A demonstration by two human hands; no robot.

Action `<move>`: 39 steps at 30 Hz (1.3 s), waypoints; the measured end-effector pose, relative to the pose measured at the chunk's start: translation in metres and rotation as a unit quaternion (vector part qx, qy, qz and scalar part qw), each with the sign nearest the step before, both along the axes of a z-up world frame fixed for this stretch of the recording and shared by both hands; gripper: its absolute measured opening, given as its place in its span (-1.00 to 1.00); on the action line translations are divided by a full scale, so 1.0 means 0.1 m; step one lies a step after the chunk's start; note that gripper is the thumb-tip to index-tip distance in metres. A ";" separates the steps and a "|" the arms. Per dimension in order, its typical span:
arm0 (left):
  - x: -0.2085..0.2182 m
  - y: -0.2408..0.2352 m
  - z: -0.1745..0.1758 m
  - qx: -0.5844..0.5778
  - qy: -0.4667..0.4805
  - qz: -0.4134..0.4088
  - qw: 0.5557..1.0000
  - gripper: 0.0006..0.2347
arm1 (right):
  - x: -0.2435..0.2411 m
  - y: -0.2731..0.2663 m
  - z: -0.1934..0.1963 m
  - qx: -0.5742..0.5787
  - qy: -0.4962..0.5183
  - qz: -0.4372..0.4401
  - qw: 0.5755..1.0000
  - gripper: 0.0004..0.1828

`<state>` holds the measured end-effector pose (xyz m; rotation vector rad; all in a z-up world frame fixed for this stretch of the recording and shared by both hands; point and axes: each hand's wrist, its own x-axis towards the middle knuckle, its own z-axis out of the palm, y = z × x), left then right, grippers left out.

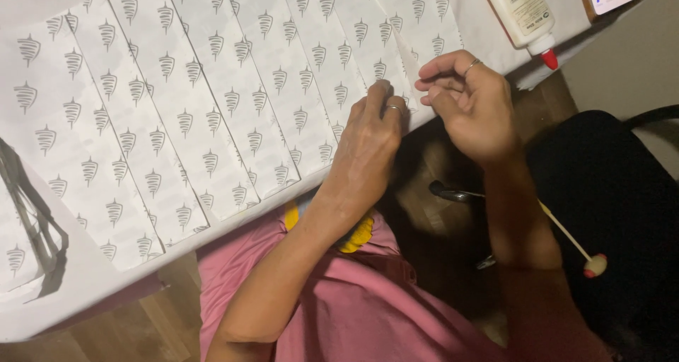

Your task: Folding the edges of patterned paper sheets and applying glue to prepare them for assembly or packaging.

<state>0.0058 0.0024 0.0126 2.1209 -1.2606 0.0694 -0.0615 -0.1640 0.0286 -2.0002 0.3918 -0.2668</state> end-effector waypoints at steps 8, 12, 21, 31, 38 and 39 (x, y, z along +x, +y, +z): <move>0.03 -0.03 -0.21 -0.051 0.066 -0.040 0.996 -0.66 | 0.01 0.06 0.04 0.047 0.024 -0.060 0.997 -0.82; 0.02 -0.02 -0.18 -0.053 0.066 -0.032 0.996 -0.64 | 0.01 0.10 0.09 0.054 0.039 -0.048 0.997 -0.81; 0.03 -0.03 -0.18 -0.058 0.054 -0.032 0.996 -0.64 | 0.05 0.01 0.06 0.124 0.043 -0.040 0.991 -0.84; 0.02 -0.01 -0.20 -0.034 0.076 -0.019 0.996 -0.58 | 0.14 0.08 0.02 0.161 0.027 -0.060 0.985 -0.80; -0.05 0.00 -0.25 -0.094 0.047 -0.036 0.994 -0.75 | 0.13 0.05 -0.05 0.031 0.013 -0.078 0.996 -0.73; -0.07 -0.01 -0.29 -0.122 0.015 -0.043 0.991 -0.72 | 0.13 0.03 -0.06 0.064 0.007 -0.090 0.994 -0.70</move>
